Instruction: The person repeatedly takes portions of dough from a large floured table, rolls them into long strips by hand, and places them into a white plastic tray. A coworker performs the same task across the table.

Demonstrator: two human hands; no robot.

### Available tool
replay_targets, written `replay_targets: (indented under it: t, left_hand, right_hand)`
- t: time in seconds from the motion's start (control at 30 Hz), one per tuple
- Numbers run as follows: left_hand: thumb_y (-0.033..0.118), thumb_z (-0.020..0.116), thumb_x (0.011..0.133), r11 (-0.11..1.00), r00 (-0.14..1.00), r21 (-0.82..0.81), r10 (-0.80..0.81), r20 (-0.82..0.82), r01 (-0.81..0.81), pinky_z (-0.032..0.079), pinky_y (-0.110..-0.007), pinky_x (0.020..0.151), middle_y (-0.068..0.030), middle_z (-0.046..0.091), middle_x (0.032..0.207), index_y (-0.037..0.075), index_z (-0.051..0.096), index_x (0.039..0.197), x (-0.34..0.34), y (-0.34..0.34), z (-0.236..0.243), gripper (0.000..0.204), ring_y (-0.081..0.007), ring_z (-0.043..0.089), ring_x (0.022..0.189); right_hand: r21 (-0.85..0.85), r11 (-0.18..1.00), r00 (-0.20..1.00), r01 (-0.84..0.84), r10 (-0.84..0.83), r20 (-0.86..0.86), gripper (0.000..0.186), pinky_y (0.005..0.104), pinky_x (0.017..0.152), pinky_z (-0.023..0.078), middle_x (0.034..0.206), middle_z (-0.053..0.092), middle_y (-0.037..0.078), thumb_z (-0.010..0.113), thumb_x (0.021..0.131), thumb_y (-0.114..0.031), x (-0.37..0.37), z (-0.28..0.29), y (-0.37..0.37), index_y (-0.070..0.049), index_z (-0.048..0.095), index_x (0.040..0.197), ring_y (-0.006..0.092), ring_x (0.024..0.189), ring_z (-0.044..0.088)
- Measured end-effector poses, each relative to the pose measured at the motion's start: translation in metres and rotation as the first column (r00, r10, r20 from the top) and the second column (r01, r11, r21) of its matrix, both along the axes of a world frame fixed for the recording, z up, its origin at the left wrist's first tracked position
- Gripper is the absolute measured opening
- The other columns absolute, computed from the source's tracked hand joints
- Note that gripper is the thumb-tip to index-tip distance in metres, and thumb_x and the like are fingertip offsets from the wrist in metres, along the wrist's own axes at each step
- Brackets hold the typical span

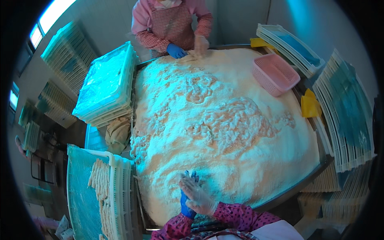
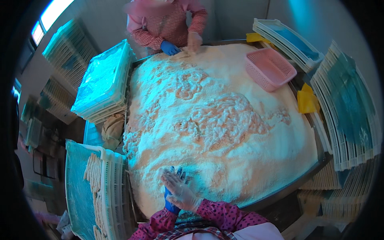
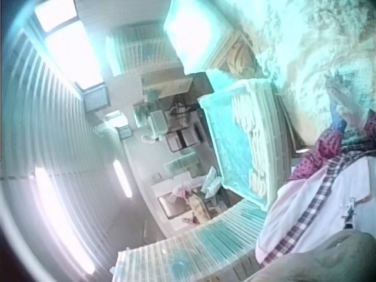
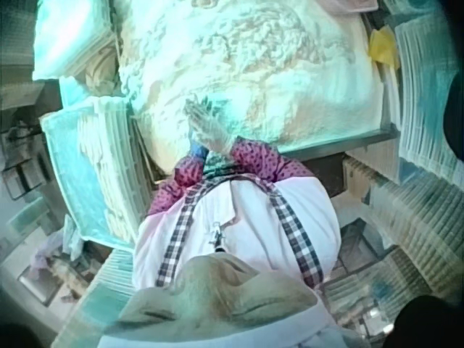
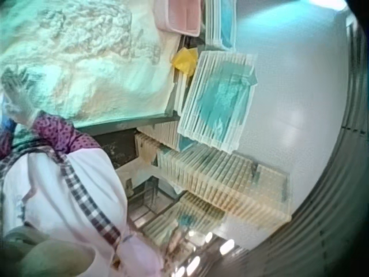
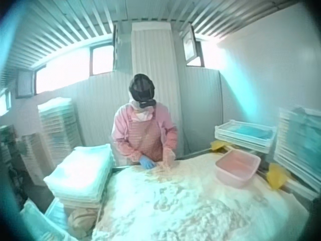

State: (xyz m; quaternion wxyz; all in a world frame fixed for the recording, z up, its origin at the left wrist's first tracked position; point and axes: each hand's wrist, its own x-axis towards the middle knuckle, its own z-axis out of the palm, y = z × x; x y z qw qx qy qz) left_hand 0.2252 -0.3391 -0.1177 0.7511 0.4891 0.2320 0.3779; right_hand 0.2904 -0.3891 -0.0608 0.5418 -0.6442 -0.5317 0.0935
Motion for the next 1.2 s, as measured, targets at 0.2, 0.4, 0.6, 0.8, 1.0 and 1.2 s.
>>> replay_targets:
  t: [0.2,0.4,0.6,0.8,1.0,1.2]
  left_hand:
    - [0.037,0.041,0.097,0.796,0.984,-0.593,-0.176,-0.036,0.121,0.045,-0.029,0.07,-0.0108,0.056,0.106,0.007,0.033,0.137,-0.029,0.057,0.072,0.05,-0.0159,0.053,0.078]
    - [0.045,0.042,0.096,0.889,0.989,-0.452,0.122,0.083,-0.071,0.047,-0.034,0.074,-0.0122,0.054,0.109,0.009,0.032,0.138,-0.071,0.133,0.169,0.056,-0.0169,0.051,0.081]
    - [0.054,0.041,0.092,0.83,0.707,0.168,0.545,-0.451,-0.532,0.048,-0.035,0.075,-0.0088,0.06,0.108,0.007,0.049,0.125,-0.297,0.27,0.149,0.058,-0.0176,0.056,0.09]
    - [0.049,0.038,0.095,0.947,0.558,0.116,0.272,-0.784,-0.299,0.037,-0.035,0.097,-0.0107,0.054,0.125,0.007,0.049,0.131,-0.315,0.265,0.129,0.057,-0.0214,0.052,0.109]
    - [0.037,0.039,0.098,0.978,0.596,0.176,0.206,-0.776,-0.11,0.023,-0.034,0.109,-0.0123,0.041,0.141,0.006,0.032,0.141,-0.265,0.275,0.13,0.054,-0.0221,0.036,0.131]
    - [0.022,0.05,0.094,0.987,0.935,0.163,0.051,-0.35,0.007,0.027,-0.035,0.108,-0.0133,0.041,0.139,0.003,0.035,0.139,-0.2,0.245,0.096,0.051,-0.0235,0.039,0.127]
  right_hand:
    - [-0.125,0.895,0.888,0.428,-0.39,0.243,0.038,0.045,0.093,0.039,0.113,0.056,0.017,0.059,0.08,-0.013,0.12,0.028,0.055,-0.005,0.053,0.117,0.035,0.108,0.051]
    - [-0.257,0.777,0.737,0.575,-0.355,0.575,0.017,0.042,0.069,0.046,0.081,0.06,0.014,0.059,0.072,-0.004,0.229,-0.017,0.065,-0.005,0.059,0.088,0.0307,0.079,0.059]
    - [-0.376,0.84,0.917,0.392,-0.321,0.238,0.016,0.0311,0.056,0.047,0.073,0.058,0.01,0.064,0.068,0.002,0.232,-0.022,0.086,-0.001,0.057,0.082,0.0202,0.062,0.059]
    - [-0.359,0.844,0.902,0.398,-0.289,0.321,0.018,0.0285,0.059,0.047,0.07,0.055,0.005,0.064,0.067,0.003,0.235,-0.023,0.081,-0.001,0.056,0.082,0.0149,0.065,0.056]
    - [-0.175,0.913,0.882,0.367,-0.402,-0.244,0.017,0.0253,0.067,0.045,0.076,0.055,0.002,0.063,0.069,0.002,0.229,0.016,0.058,-0.004,0.057,0.084,0.0121,0.072,0.054]
    - [-0.405,0.906,0.942,-0.119,0.233,0.243,0.021,0.0361,0.079,0.048,0.094,0.062,0.01,0.066,0.074,-0.009,0.112,0.04,0.002,-0.007,0.062,0.095,0.0241,0.087,0.061]
